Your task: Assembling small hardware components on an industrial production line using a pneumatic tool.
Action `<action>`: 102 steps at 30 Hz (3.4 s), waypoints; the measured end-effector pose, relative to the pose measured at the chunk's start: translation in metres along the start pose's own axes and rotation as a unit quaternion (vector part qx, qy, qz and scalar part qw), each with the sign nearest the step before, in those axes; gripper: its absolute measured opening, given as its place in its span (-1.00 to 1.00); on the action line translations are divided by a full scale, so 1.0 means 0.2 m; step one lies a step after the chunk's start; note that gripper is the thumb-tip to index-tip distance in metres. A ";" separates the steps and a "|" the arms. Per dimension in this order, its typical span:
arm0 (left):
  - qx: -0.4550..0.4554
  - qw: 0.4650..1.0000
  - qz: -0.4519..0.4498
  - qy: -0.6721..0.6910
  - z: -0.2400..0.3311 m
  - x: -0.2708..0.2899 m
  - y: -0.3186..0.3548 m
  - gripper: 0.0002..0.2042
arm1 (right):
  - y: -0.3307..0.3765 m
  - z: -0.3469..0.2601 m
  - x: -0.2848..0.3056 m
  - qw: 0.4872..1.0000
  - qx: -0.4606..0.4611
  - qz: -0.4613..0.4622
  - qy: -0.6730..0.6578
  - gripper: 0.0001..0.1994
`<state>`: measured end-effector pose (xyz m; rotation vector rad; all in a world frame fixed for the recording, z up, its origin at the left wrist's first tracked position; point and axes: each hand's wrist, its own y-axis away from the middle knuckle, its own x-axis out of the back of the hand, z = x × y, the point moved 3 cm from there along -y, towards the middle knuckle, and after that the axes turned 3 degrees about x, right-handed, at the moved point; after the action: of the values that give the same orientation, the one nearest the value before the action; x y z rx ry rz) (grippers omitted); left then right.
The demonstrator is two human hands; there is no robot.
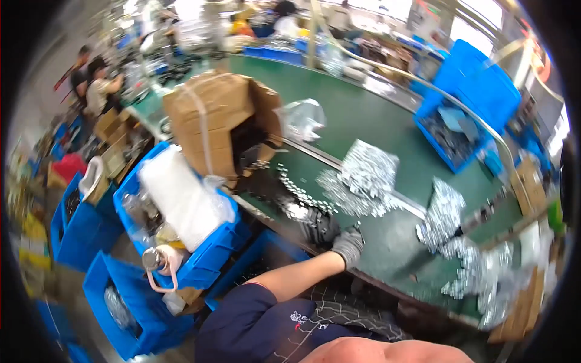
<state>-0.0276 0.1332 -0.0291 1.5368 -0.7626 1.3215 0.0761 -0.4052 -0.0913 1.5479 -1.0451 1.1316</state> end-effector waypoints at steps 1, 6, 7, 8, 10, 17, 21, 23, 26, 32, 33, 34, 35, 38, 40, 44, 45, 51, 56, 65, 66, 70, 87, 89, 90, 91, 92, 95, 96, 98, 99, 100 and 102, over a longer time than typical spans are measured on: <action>-0.042 0.999 0.024 0.013 0.02 0.01 0.02 -0.75 | 0.09 0.02 -0.02 1.000 -0.008 -0.003 -0.007 -0.58; -0.146 0.978 0.085 0.126 0.00 0.16 0.07 -0.63 | 0.23 -0.09 -0.06 1.000 0.003 0.001 -0.028 -0.58; -0.130 0.985 0.069 0.094 0.00 0.18 0.08 -0.50 | 0.18 -0.18 0.00 0.992 0.077 0.094 -0.041 -0.65; -0.133 0.984 0.051 0.107 0.01 0.21 0.08 -0.46 | 0.14 -0.27 0.06 0.957 0.210 0.138 -0.143 -0.75; -0.094 0.993 0.004 0.069 0.04 0.24 0.06 -0.44 | -0.01 -0.41 0.16 0.975 0.166 0.115 -0.095 -0.85; 0.024 0.999 -0.009 -0.047 0.18 0.21 0.10 -0.58 | -0.36 -0.63 0.47 0.960 0.135 0.220 -0.105 -0.80; 0.019 0.994 0.107 -0.032 0.11 0.16 0.09 -0.77 | -0.66 -0.56 0.52 0.994 0.044 0.101 0.001 -0.76; 0.015 0.992 0.123 -0.039 0.08 0.12 0.08 -0.80 | -0.74 -0.55 0.52 0.998 0.005 0.064 -0.004 -0.61; -0.011 0.991 0.128 -0.040 0.05 0.09 0.05 -0.79 | -0.81 -0.63 0.48 0.996 0.023 -0.012 0.091 -0.54; -0.093 0.966 0.240 0.027 -0.03 0.18 0.06 -0.80 | -0.91 -0.75 0.44 0.970 0.112 -0.047 0.212 -0.76; -0.063 0.953 0.173 0.241 -0.05 0.17 0.05 -0.80 | -0.91 -0.74 0.44 0.975 0.129 -0.036 0.179 -0.77; -0.012 0.897 0.078 0.435 -0.07 0.14 0.04 -0.79 | -0.91 -0.73 0.46 0.978 0.148 -0.022 0.147 -0.78; 0.048 0.797 -0.019 0.601 -0.06 0.11 0.04 -0.79 | -0.90 -0.74 0.48 0.977 0.182 -0.003 0.108 -0.79; 0.091 0.568 -0.107 0.811 0.05 0.08 0.02 -0.77 | -0.83 -0.78 0.55 0.946 0.162 0.044 -0.278 -0.82; 0.092 0.480 -0.157 0.858 0.15 0.07 0.02 -0.77 | -0.76 -0.91 0.52 0.864 0.104 -0.051 -0.490 -0.89; 0.061 0.454 -0.147 0.877 0.33 0.09 0.01 -0.71 | -0.58 -1.30 0.41 0.749 0.039 -0.191 -0.634 -0.87; 0.052 0.451 -0.148 0.879 0.35 0.09 0.01 -0.69 | -0.54 -1.39 0.38 0.696 0.036 -0.211 -0.685 -0.86; 0.033 0.428 -0.158 0.889 0.34 0.07 -0.02 -0.64 | -0.40 -1.72 0.26 0.524 0.027 -0.324 -0.787 -0.86; -0.014 0.304 -0.183 0.935 0.37 0.06 0.00 -0.66 | -0.36 -1.73 0.20 0.461 0.012 -0.367 -0.808 -0.85; -0.069 0.204 -0.210 0.954 0.53 0.05 0.01 -0.64 | -0.32 -1.66 0.26 0.507 0.043 -0.315 -0.801 -0.89; -0.085 0.190 -0.215 0.954 0.54 0.05 0.01 -0.65 | -0.31 -1.66 0.28 0.503 0.045 -0.313 -0.805 -0.90; -0.142 0.053 -0.289 0.945 0.56 0.03 0.01 -0.66 | -0.33 -1.63 0.36 0.695 0.191 -0.237 -0.651 -0.93; 0.081 0.481 -0.127 0.864 0.42 0.12 -0.09 -0.71 | -0.74 -1.10 0.45 0.928 0.142 0.071 -0.338 -0.94; 0.083 0.524 -0.136 0.836 0.45 0.12 -0.13 -0.71 | -0.84 -1.06 0.45 0.947 0.178 0.165 -0.212 -0.85; 0.084 0.539 -0.149 0.825 0.48 0.12 -0.15 -0.71 | -0.89 -1.06 0.43 0.952 0.178 0.187 -0.162 -0.81; 0.079 0.554 -0.157 0.814 0.51 0.12 -0.17 -0.71 | -0.93 -1.07 0.42 0.947 0.195 0.226 -0.116 -0.77; 0.079 0.575 -0.165 0.797 0.53 0.11 -0.18 -0.71 | -0.98 -1.08 0.41 0.950 0.202 0.216 -0.101 -0.72; 0.056 0.546 -0.135 0.825 0.55 0.12 -0.17 -0.74 | -1.07 -1.10 0.38 0.959 0.208 0.162 -0.104 -0.75; 0.056 0.580 -0.151 0.799 0.51 0.11 -0.18 -0.77 | -1.06 -1.10 0.40 0.954 0.218 0.181 -0.099 -0.76; 0.061 0.555 -0.180 0.810 0.51 0.09 -0.18 -0.78 | -1.08 -1.10 0.44 0.944 0.245 0.200 -0.090 -0.82; 0.061 0.543 -0.188 0.816 0.52 0.08 -0.17 -0.77 | -1.06 -1.08 0.44 0.956 0.214 0.190 -0.062 -0.84; 0.041 0.552 -0.178 0.814 0.51 0.08 -0.17 -0.76 | -1.01 -1.09 0.45 0.937 0.249 0.231 -0.077 -0.86; 0.031 0.563 -0.172 0.808 0.52 0.08 -0.18 -0.75 | -0.90 -1.14 0.42 0.923 0.278 0.236 -0.125 -0.89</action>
<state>0.0479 0.0527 -0.0200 -0.0340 0.7642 1.7215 0.2236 -0.1540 -0.0089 1.9806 -1.3984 1.7026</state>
